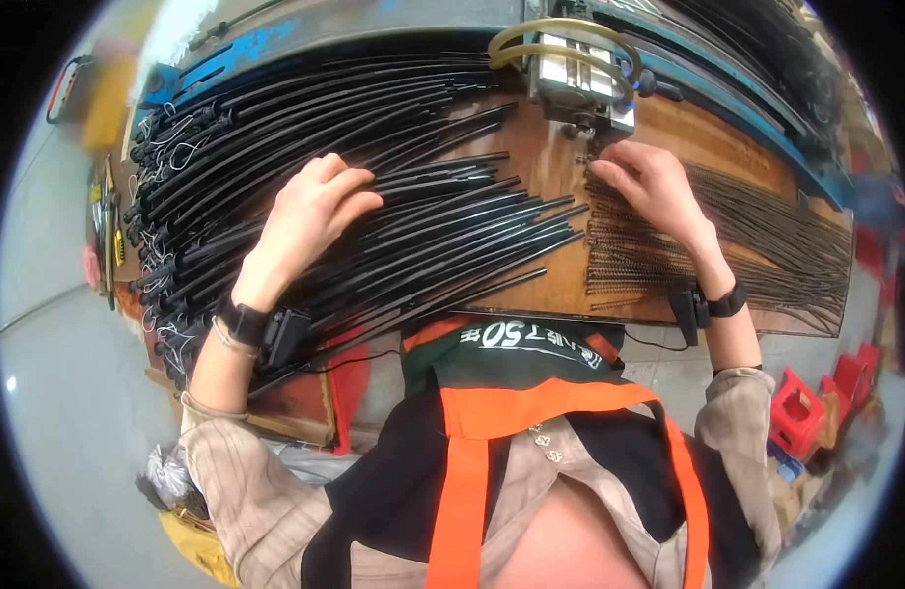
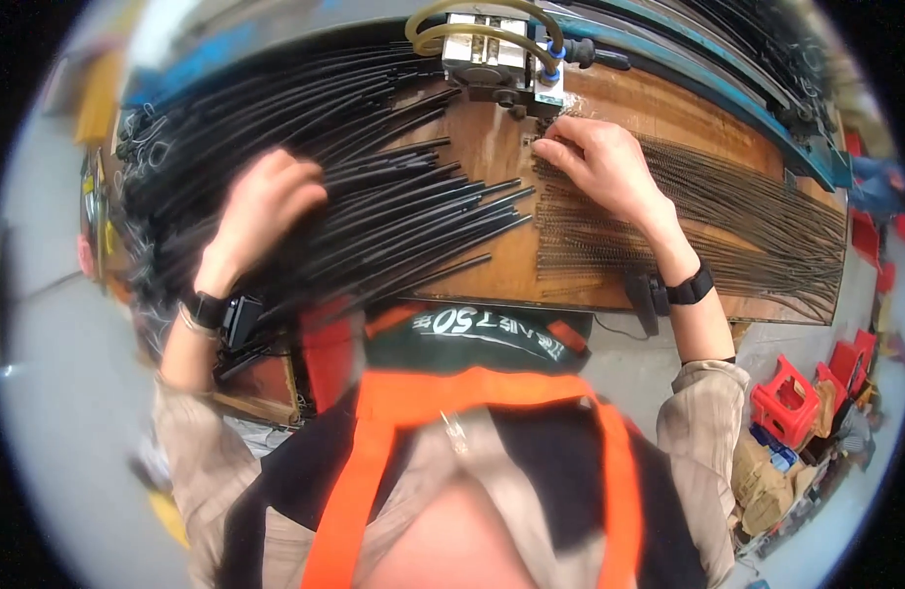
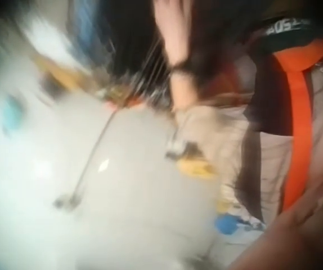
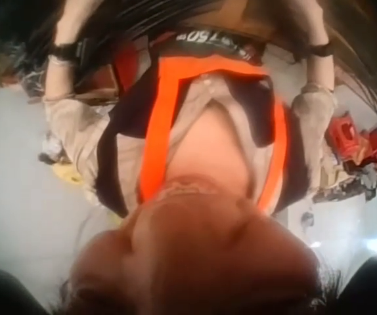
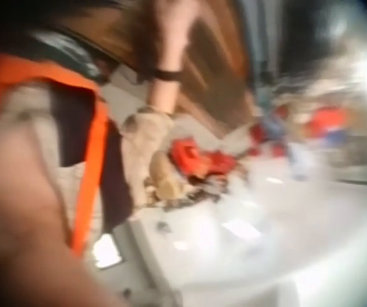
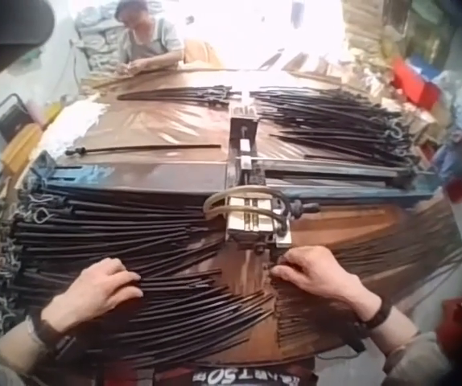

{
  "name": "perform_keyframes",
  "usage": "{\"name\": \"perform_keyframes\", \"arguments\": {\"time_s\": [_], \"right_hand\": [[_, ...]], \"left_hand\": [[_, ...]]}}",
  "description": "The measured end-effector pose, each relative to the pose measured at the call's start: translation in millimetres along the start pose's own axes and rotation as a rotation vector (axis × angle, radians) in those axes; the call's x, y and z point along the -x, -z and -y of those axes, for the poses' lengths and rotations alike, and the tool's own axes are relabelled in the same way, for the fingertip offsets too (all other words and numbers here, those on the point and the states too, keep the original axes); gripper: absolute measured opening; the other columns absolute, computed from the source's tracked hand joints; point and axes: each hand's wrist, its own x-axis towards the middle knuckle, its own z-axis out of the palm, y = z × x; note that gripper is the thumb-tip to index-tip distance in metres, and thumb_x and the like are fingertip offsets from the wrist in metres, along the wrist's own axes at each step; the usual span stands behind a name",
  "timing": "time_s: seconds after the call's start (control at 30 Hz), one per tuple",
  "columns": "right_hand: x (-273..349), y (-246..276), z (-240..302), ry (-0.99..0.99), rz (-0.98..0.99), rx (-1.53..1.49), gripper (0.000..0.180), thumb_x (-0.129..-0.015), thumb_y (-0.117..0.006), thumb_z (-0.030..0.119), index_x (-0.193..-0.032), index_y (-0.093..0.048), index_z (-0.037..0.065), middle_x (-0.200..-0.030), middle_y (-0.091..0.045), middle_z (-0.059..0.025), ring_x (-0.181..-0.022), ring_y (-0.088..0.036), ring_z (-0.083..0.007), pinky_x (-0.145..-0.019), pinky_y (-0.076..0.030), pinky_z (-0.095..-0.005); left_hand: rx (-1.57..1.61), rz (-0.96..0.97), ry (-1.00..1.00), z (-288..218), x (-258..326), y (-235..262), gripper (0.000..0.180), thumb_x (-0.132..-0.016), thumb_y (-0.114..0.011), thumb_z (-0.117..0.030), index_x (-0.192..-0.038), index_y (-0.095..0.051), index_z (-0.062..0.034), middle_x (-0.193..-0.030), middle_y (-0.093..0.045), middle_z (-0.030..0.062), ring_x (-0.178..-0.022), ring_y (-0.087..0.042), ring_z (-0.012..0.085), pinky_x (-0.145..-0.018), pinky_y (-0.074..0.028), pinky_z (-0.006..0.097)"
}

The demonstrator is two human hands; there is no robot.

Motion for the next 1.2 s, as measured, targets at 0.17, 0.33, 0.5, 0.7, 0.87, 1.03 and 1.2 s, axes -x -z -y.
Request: {"name": "perform_keyframes", "arguments": {"time_s": [0.17, 0.33, 0.5, 0.7, 0.87, 1.03, 1.2], "right_hand": [[-6, 3, -9, -0.016, 0.034, 0.071, 0.023, -0.091, -0.067, 0.027, -0.096, -0.071, 0.006, -0.081, -0.068, -0.0142, -0.072, -0.066, -0.0278, -0.066, -0.05, -0.0361], [-4, -2, -17, 0.027, 0.075, 0.028, 0.023, -0.089, -0.068, 0.028, -0.099, -0.073, 0.009, -0.087, -0.071, -0.0119, -0.078, -0.069, -0.0283, -0.069, -0.052, -0.0362], [7, -6, -31, 0.098, -0.035, -0.09, 0.023, -0.087, -0.07, 0.027, -0.1, -0.073, 0.008, -0.084, -0.071, -0.0118, -0.077, -0.068, -0.0293, -0.068, -0.053, -0.0365], [15, -28, -47, 0.235, -0.378, -0.232, 0.023, -0.084, -0.073, 0.026, -0.097, -0.073, 0.007, -0.076, -0.067, -0.0098, -0.069, -0.065, -0.0265, -0.063, -0.052, -0.0365], [31, -19, -47, 0.415, -0.625, 0.18, 0.026, -0.084, -0.071, 0.027, -0.104, -0.069, 0.009, -0.062, -0.052, -0.0026, -0.058, -0.058, -0.0182, -0.045, -0.046, -0.032], [21, -21, -42, 0.594, -0.525, 0.232, 0.045, -0.081, -0.071, 0.024, -0.122, -0.061, 0.008, -0.069, -0.057, -0.0039, -0.058, -0.058, -0.0191, -0.046, -0.049, -0.0311], [27, 32, -86, 0.419, -0.821, 0.135, 0.05, -0.082, -0.071, 0.024, -0.128, -0.058, 0.009, -0.077, -0.063, -0.0073, -0.063, -0.062, -0.0235, -0.053, -0.053, -0.033]], "left_hand": [[-0.051, 0.032, -0.022, -2, -23, -15, 0.025, -0.088, -0.069, -0.025, -0.106, -0.068, -0.009, -0.081, -0.054, 0.0081, -0.076, -0.057, 0.0249, -0.065, -0.049, 0.037], [-0.067, 0.063, -0.07, -24, -57, -28, 0.024, -0.09, -0.067, -0.027, -0.108, -0.069, -0.0129, -0.077, -0.053, 0.0072, -0.069, -0.057, 0.0239, -0.059, -0.049, 0.036], [-0.082, -0.009, -0.148, -67, -97, -37, 0.023, -0.091, -0.066, -0.03, -0.109, -0.069, -0.0153, -0.07, -0.053, 0.0059, -0.062, -0.059, 0.0257, -0.054, -0.049, 0.037], [0.052, 0.02, -0.205, -102, -135, -48, 0.018, -0.093, -0.064, -0.03, -0.103, -0.069, -0.016, -0.068, -0.058, 0.008, -0.058, -0.061, 0.0296, -0.05, -0.048, 0.04], [-0.021, 0.174, -0.245, -117, -150, -40, 0.017, -0.096, -0.058, -0.026, -0.089, -0.065, -0.0122, -0.07, -0.063, 0.0102, -0.06, -0.062, 0.0331, -0.051, -0.048, 0.043], [-0.18, 0.322, -0.263, -134, -155, -15, 0.015, -0.096, -0.057, -0.021, -0.087, -0.06, -0.0091, -0.073, -0.063, 0.0124, -0.062, -0.062, 0.0348, -0.052, -0.048, 0.044], [-0.181, 0.024, -0.492, -156, -203, 14, 0.014, -0.09, -0.059, -0.011, -0.103, -0.06, -0.0061, -0.075, -0.058, 0.0123, -0.064, -0.06, 0.0335, -0.053, -0.047, 0.044]]}}
